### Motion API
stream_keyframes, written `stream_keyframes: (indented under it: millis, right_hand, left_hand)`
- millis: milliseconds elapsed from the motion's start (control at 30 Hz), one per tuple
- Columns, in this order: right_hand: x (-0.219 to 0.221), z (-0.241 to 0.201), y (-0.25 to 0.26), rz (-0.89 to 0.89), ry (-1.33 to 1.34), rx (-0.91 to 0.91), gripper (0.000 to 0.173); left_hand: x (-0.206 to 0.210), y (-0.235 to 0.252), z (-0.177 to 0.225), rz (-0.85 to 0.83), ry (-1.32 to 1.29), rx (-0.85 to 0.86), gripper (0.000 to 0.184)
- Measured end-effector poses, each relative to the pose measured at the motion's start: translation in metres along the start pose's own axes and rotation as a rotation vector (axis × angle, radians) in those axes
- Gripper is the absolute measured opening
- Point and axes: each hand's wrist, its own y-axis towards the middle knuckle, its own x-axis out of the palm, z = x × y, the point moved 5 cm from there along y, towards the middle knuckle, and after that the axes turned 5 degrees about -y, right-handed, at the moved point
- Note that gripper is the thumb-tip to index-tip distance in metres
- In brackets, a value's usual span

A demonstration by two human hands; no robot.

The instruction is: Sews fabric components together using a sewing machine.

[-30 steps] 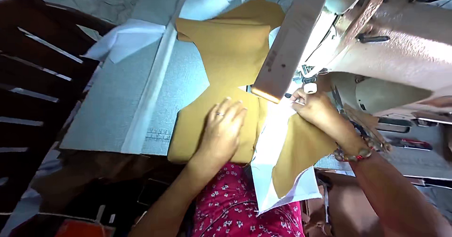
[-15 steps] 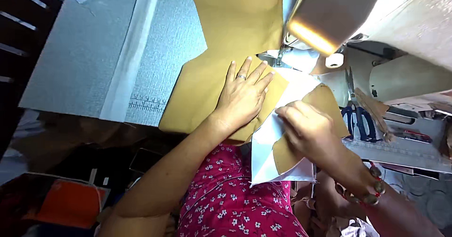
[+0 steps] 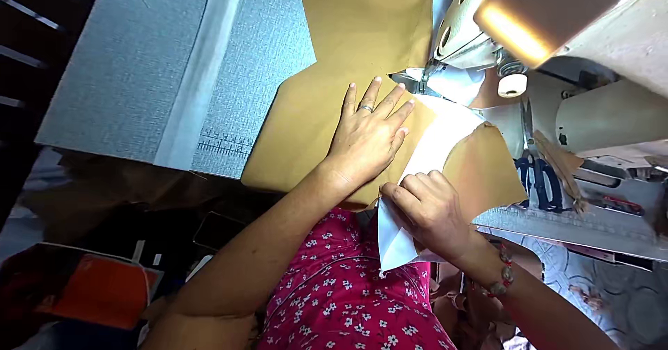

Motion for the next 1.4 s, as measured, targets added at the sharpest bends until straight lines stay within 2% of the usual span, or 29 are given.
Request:
stream_keyframes:
  millis: [133, 267, 333, 400, 467, 567, 767, 933, 1033, 1133, 1200, 1333, 1400]
  right_hand:
    - [-0.009, 0.007, -0.006, -0.089, 0.087, 0.095, 0.026]
    - [-0.026, 0.021, -0.021, -0.204, -0.092, 0.213, 0.035]
    - [-0.038, 0.027, -0.021, -0.302, -0.114, 0.194, 0.033]
    - [-0.045, 0.035, -0.013, -0.343, -0.012, 0.184, 0.026]
    - [-0.044, 0.046, 0.007, -0.267, 0.103, 0.173, 0.019]
    - [-0.029, 0.065, 0.038, -0.143, 0.206, 0.095, 0.020]
    - [-0.005, 0.093, 0.050, -0.182, 0.216, -0.106, 0.022]
    - [-0.013, 0.089, 0.046, -0.241, 0.195, -0.116, 0.024]
    - [-0.015, 0.088, 0.045, -0.234, 0.194, -0.087, 0.024]
    - [-0.014, 0.093, 0.047, -0.221, 0.158, -0.080, 0.025]
    - [-0.010, 0.103, 0.050, -0.224, 0.151, -0.075, 0.026]
    - [-0.014, 0.117, 0.061, -0.202, 0.223, 0.014, 0.022]
    - [-0.016, 0.112, 0.067, -0.151, 0.327, -0.023, 0.019]
  left_hand:
    - [0.001, -0.004, 0.001, -0.009, 0.028, 0.003, 0.052]
    - [0.001, -0.019, 0.001, 0.023, 0.059, 0.000, 0.055]
    - [0.003, -0.029, 0.000, 0.050, 0.074, -0.002, 0.056]
    - [0.005, -0.036, 0.002, 0.066, 0.078, -0.004, 0.057]
    - [0.006, -0.039, 0.004, 0.067, 0.088, -0.008, 0.059]
    - [0.006, -0.039, 0.004, 0.077, 0.113, -0.027, 0.062]
    - [0.007, -0.040, 0.003, 0.086, 0.135, -0.061, 0.066]
    - [-0.001, -0.029, -0.002, 0.054, 0.092, -0.111, 0.069]
    - [-0.008, -0.022, -0.009, 0.026, 0.091, -0.152, 0.083]
    - [-0.009, -0.025, 0.000, 0.124, 0.136, -0.074, 0.074]
    - [-0.001, -0.035, 0.007, 0.121, 0.130, -0.023, 0.066]
    - [0.009, -0.041, 0.006, 0.099, 0.124, -0.038, 0.070]
    - [0.008, -0.041, 0.006, 0.102, 0.128, -0.050, 0.071]
